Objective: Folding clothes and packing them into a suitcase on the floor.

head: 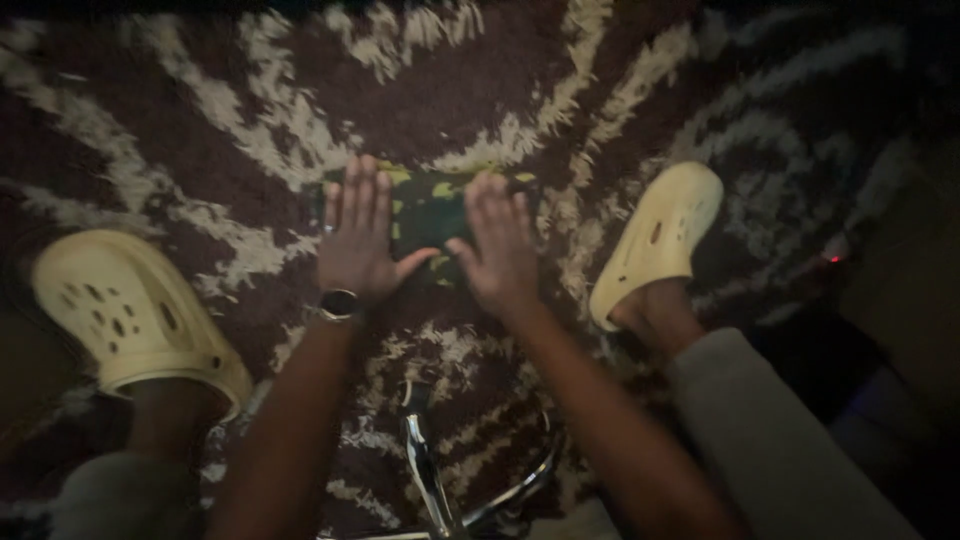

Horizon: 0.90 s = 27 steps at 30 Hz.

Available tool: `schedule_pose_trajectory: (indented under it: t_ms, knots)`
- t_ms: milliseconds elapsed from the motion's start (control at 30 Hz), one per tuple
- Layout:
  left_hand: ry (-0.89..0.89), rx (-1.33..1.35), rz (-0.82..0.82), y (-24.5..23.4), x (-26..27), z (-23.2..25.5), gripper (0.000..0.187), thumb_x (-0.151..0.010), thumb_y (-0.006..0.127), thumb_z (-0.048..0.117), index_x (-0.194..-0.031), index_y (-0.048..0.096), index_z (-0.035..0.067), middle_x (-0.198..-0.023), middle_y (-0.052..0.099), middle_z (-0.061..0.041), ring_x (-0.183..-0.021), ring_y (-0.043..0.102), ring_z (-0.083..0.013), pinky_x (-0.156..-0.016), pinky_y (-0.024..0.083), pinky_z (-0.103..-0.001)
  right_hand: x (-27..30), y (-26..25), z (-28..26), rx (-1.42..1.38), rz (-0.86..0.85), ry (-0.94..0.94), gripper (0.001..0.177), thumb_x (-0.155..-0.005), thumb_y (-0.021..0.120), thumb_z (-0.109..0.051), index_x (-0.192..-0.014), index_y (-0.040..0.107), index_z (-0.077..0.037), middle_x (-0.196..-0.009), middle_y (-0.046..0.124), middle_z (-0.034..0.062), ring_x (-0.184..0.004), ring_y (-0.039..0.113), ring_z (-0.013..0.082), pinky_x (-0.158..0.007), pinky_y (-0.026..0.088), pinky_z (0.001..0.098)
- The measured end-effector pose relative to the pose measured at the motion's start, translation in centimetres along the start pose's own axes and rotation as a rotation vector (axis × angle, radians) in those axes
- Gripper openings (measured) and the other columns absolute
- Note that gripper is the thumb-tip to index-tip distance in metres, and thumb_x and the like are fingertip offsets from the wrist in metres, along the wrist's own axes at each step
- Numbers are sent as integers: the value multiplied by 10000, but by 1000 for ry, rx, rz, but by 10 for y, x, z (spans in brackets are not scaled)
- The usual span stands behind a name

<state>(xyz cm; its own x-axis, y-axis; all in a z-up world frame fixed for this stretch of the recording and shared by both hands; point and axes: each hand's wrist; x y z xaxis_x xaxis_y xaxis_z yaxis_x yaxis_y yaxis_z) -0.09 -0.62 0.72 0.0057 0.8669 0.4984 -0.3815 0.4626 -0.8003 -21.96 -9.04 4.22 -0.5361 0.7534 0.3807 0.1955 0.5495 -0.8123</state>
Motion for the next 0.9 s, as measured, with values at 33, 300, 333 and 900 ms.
schedule_pose_trajectory:
  t_ms: [33,300,333,900]
  knots:
    - [-11,-21,-32,3,0,-4,1301,-808,458,912,-1616,132,-54,-1713,46,-232,-1594,15,-341,-1281,29,-507,-4,11,-11,96,-57,-201,780,-1070,464,-500,-1649,167,-69,-1735,128,151,-1610,151,340,-1305,103,570]
    - [12,81,75,-8,15,-8,1274,-887,446,918,-1658,152,-53,-1741,65,-217,-1620,19,-332,-1313,16,-492,-29,10,58,223,-80,-55,992,-1003,565,-680,-1652,143,-60,-1703,158,159,-1593,119,305,-1312,64,536]
    - [28,122,93,-9,14,-6,1269,-891,458,915,-1658,152,-48,-1741,74,-210,-1620,28,-324,-1315,22,-486,-26,7,68,278,-26,-116,995,-1030,563,-669,-1660,122,-38,-1740,120,186,-1617,88,320,-1313,61,537]
    - [-421,382,504,-26,41,31,1054,-867,711,611,-1589,288,-30,-1662,276,-234,-1570,196,-371,-1289,130,-574,-43,-51,-12,525,-161,-129,857,-1071,478,-565,-1671,131,-61,-1749,65,134,-1619,60,276,-1298,45,475]
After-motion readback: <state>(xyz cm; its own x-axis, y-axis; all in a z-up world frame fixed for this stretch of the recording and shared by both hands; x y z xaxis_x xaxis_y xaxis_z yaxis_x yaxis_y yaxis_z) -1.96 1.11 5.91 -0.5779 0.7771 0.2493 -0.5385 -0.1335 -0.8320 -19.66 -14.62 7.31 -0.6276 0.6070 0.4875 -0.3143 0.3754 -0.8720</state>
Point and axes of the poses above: each hand's wrist, its own x-axis away from the middle knuckle, its own y-axis out of the palm, z = x × y
